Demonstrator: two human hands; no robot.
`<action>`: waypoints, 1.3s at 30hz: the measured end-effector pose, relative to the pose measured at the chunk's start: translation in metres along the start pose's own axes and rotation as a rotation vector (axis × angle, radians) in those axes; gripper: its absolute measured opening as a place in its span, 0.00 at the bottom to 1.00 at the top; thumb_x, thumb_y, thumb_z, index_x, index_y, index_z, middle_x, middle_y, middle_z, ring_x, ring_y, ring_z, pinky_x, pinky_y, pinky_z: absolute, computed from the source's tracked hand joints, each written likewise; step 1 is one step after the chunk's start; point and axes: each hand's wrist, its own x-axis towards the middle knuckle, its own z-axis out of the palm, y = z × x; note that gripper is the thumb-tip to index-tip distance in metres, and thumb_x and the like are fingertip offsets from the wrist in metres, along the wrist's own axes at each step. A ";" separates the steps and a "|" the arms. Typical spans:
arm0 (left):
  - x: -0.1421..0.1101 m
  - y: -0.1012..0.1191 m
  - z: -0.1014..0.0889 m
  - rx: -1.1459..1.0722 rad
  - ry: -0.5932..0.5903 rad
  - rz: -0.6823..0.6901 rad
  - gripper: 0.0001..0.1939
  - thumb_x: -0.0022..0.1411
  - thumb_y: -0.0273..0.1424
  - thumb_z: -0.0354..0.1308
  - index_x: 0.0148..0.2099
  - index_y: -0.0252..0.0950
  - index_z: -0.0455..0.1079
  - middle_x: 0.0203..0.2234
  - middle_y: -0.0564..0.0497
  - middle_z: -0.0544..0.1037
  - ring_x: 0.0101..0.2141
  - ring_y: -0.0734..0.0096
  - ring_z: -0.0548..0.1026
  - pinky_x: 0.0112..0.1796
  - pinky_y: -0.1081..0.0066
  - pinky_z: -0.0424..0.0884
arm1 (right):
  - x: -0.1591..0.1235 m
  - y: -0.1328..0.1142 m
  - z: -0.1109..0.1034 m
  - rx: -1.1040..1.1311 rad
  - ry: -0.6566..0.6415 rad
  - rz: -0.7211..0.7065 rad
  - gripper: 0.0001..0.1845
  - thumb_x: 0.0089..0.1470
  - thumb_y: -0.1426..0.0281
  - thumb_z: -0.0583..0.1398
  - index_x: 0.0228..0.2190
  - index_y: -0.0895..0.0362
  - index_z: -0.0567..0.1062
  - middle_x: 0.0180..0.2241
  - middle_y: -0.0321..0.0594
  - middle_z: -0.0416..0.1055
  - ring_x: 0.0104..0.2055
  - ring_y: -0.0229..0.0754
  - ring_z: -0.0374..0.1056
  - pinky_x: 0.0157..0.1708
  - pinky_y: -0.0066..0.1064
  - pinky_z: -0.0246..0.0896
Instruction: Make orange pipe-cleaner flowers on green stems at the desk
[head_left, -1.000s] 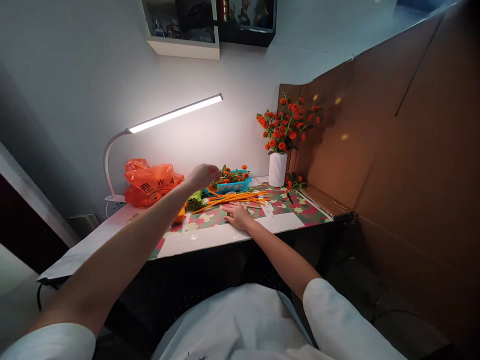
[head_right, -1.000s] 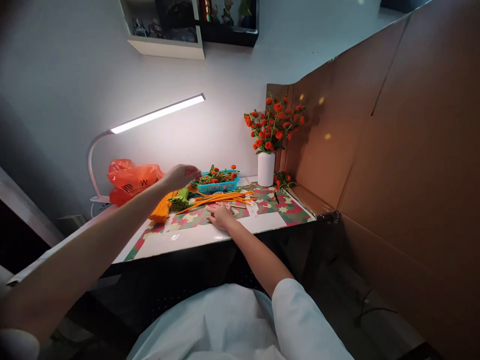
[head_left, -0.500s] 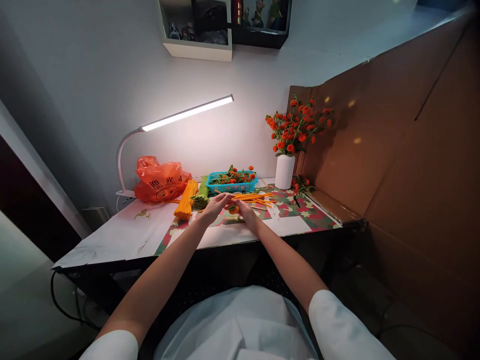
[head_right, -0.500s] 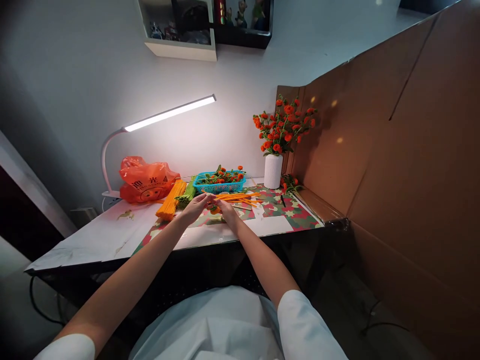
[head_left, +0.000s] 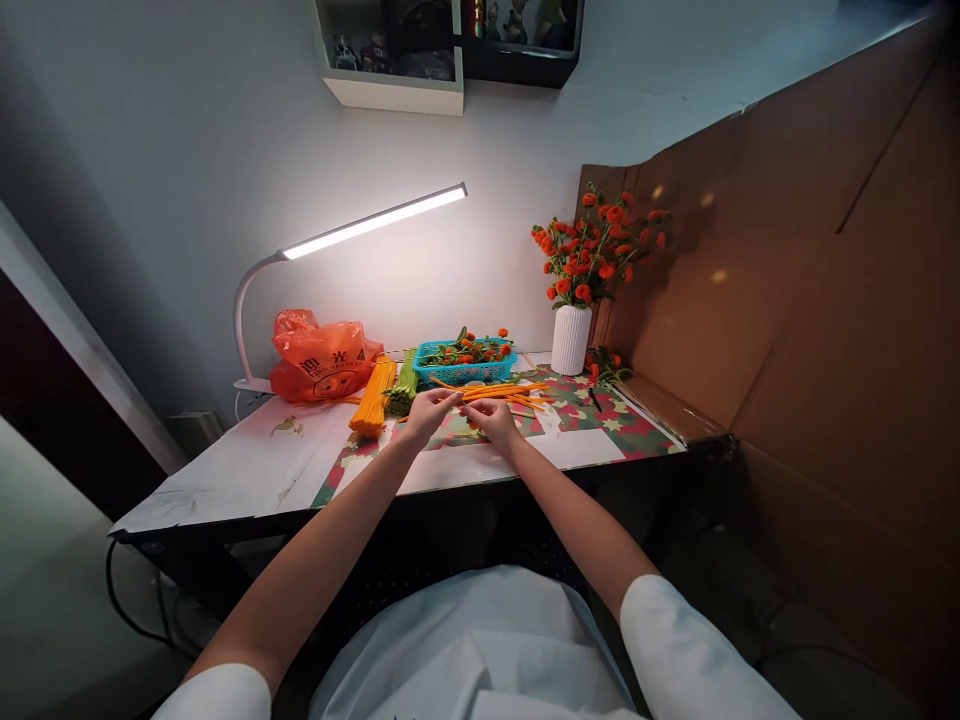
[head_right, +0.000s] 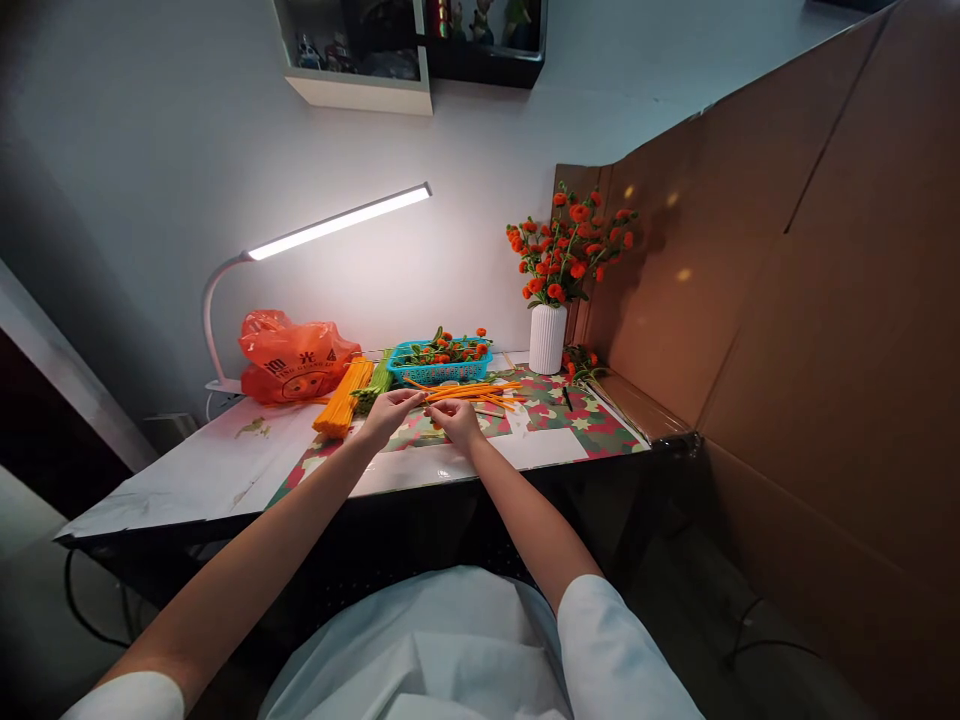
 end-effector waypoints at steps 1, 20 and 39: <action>0.000 0.000 0.000 -0.011 0.016 -0.016 0.24 0.37 0.49 0.68 0.30 0.32 0.78 0.25 0.46 0.79 0.30 0.64 0.74 0.33 0.69 0.66 | 0.000 0.001 0.000 0.000 0.012 0.000 0.20 0.36 0.53 0.67 0.24 0.59 0.78 0.25 0.39 0.74 0.25 0.36 0.66 0.25 0.27 0.60; 0.000 -0.008 0.005 0.073 0.198 0.051 0.17 0.42 0.44 0.65 0.26 0.34 0.76 0.23 0.48 0.77 0.27 0.66 0.72 0.29 0.70 0.63 | 0.007 0.014 -0.003 -0.206 0.100 -0.182 0.14 0.42 0.58 0.66 0.23 0.57 0.80 0.23 0.41 0.74 0.29 0.42 0.69 0.33 0.34 0.63; -0.003 -0.002 -0.013 -0.036 -0.184 0.039 0.19 0.44 0.46 0.67 0.30 0.35 0.74 0.23 0.51 0.75 0.26 0.71 0.70 0.30 0.71 0.64 | 0.003 0.003 -0.003 0.034 -0.268 -0.054 0.27 0.39 0.47 0.65 0.28 0.59 0.79 0.26 0.40 0.75 0.29 0.37 0.67 0.32 0.29 0.62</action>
